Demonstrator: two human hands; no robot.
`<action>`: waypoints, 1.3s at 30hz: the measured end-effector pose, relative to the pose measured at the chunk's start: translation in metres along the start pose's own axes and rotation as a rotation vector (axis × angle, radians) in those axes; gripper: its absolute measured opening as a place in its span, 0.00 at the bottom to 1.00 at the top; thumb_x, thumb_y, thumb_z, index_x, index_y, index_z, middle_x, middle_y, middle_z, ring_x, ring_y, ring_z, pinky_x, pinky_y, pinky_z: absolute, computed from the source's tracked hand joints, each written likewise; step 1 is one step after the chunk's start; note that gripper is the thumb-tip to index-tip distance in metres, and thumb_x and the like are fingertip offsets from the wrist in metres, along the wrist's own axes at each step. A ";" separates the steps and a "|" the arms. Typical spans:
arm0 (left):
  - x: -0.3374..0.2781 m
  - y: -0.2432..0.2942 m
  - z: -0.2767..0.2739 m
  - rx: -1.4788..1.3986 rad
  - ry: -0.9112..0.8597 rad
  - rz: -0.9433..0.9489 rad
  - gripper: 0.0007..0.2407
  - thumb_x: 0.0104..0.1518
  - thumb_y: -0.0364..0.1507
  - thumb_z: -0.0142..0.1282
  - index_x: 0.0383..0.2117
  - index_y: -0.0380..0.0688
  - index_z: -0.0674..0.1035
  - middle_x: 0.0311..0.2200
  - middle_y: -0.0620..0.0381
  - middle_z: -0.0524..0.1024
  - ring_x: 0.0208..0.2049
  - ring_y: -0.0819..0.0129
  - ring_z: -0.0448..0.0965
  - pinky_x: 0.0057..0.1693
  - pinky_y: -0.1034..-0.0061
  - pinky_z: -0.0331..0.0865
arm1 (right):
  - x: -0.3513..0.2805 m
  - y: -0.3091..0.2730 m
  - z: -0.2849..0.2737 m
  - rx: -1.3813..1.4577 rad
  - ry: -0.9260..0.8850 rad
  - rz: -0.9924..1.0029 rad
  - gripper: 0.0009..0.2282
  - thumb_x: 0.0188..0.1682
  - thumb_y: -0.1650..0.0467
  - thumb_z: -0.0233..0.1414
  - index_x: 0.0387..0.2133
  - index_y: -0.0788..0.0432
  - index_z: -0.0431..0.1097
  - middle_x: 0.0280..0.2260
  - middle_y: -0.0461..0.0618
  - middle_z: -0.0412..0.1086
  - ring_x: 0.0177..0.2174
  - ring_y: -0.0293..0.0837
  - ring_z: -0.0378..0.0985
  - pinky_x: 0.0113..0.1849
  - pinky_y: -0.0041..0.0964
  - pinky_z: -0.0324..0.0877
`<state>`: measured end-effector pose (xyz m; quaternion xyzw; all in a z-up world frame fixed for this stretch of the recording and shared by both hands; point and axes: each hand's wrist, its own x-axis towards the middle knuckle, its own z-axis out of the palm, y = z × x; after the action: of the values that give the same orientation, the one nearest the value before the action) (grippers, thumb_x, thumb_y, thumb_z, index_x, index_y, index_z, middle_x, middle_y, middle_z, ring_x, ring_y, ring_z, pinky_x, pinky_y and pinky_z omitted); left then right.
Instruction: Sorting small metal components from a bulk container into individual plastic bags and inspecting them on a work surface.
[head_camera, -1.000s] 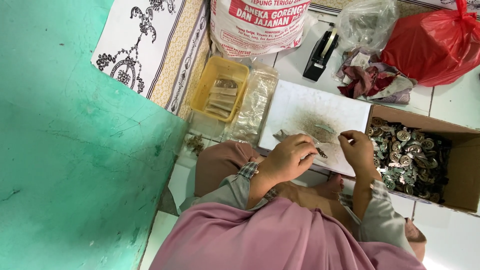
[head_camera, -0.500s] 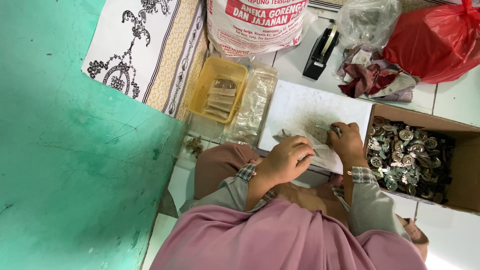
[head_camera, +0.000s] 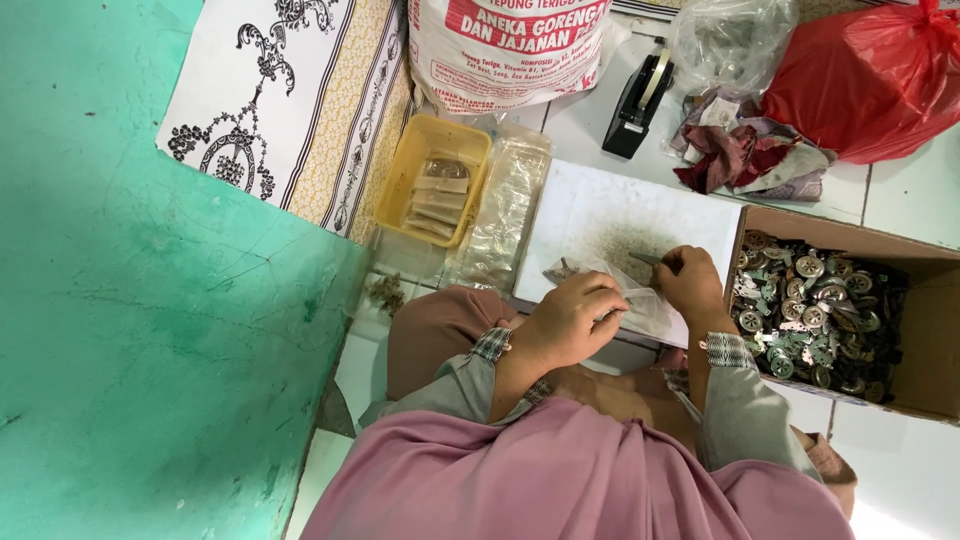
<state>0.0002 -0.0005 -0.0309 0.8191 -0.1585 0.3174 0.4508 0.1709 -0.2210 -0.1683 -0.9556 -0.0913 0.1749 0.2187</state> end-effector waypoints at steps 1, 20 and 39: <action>0.000 0.001 0.000 0.000 -0.001 0.002 0.02 0.55 0.23 0.59 0.29 0.45 0.79 0.30 0.53 0.75 0.30 0.56 0.82 0.41 0.70 0.79 | -0.005 0.001 0.002 0.001 0.002 0.000 0.10 0.51 0.66 0.58 0.43 0.57 0.75 0.40 0.56 0.69 0.42 0.56 0.80 0.40 0.47 0.77; -0.005 0.016 -0.012 -0.011 -0.090 -0.067 0.01 0.57 0.22 0.59 0.32 0.40 0.80 0.34 0.52 0.76 0.36 0.56 0.81 0.44 0.69 0.78 | -0.128 -0.070 -0.094 0.540 0.493 -0.549 0.05 0.53 0.84 0.60 0.40 0.70 0.75 0.37 0.62 0.74 0.39 0.51 0.78 0.44 0.42 0.74; -0.006 0.029 -0.018 -0.069 -0.154 -0.165 0.03 0.57 0.20 0.59 0.35 0.36 0.81 0.37 0.51 0.75 0.38 0.55 0.79 0.45 0.65 0.76 | -0.177 -0.116 -0.119 -0.084 0.454 -0.951 0.05 0.48 0.81 0.61 0.34 0.64 0.76 0.34 0.54 0.76 0.33 0.52 0.76 0.40 0.45 0.72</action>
<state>-0.0267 -0.0010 -0.0091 0.8354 -0.1354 0.2098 0.4897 0.0406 -0.2083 0.0367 -0.8304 -0.4721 -0.1588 0.2495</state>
